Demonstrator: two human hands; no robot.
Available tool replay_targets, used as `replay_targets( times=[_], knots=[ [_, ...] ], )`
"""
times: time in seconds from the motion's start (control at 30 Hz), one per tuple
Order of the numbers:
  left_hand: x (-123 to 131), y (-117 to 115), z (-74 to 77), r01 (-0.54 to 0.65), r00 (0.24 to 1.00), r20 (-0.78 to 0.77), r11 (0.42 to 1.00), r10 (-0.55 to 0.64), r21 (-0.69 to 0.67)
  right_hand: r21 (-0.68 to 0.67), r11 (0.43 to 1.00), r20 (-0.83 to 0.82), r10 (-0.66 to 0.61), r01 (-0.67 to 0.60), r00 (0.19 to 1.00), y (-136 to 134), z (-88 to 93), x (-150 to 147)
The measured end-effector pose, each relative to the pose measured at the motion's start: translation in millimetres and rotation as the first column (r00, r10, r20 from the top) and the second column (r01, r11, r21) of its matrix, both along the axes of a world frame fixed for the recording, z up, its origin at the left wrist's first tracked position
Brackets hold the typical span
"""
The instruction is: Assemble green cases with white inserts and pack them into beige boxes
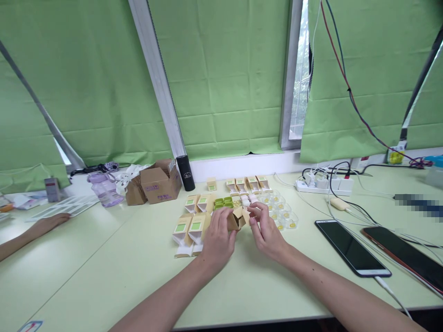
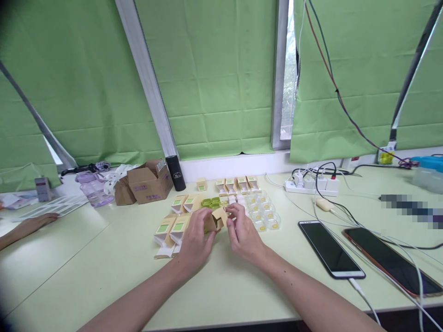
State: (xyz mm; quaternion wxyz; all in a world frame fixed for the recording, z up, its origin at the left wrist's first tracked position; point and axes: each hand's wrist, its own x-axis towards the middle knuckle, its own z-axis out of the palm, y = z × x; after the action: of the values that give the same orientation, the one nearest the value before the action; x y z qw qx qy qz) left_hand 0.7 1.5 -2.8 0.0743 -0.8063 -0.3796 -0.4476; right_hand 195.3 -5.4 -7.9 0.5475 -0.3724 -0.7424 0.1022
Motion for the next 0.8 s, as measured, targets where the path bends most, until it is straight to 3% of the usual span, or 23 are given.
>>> replay_targets(
  times=[0.1,0.23,0.4,0.57,0.8],
  knots=[
    [-0.8,1.3,-0.8,0.037,0.999,0.040,0.999,-0.036,-0.032,-0.056,0.998,-0.046,0.040,-0.042,0.998,2.2,-0.1,2.3],
    [-1.2,1.2,1.7,0.072,0.995,0.070,0.995,-0.067,-0.068,-0.020,0.998,-0.100,0.054,-0.056,0.994,6.4,-0.6,3.1],
    [-0.5,-0.1,4.6,0.077,0.994,0.092,0.991,-0.066,-0.112,0.161,0.987,-0.122,0.019,0.001,0.992,11.5,4.0,6.2],
    [-0.6,-0.5,3.8,0.072,0.993,0.103,0.987,-0.057,-0.145,0.359,0.930,-0.019,-0.071,0.074,0.997,16.5,9.9,17.2],
    [0.6,-4.7,7.3,0.070,0.993,0.105,0.978,-0.050,-0.198,0.401,0.914,0.063,-0.093,0.060,0.994,17.0,12.2,24.2]
  ],
)
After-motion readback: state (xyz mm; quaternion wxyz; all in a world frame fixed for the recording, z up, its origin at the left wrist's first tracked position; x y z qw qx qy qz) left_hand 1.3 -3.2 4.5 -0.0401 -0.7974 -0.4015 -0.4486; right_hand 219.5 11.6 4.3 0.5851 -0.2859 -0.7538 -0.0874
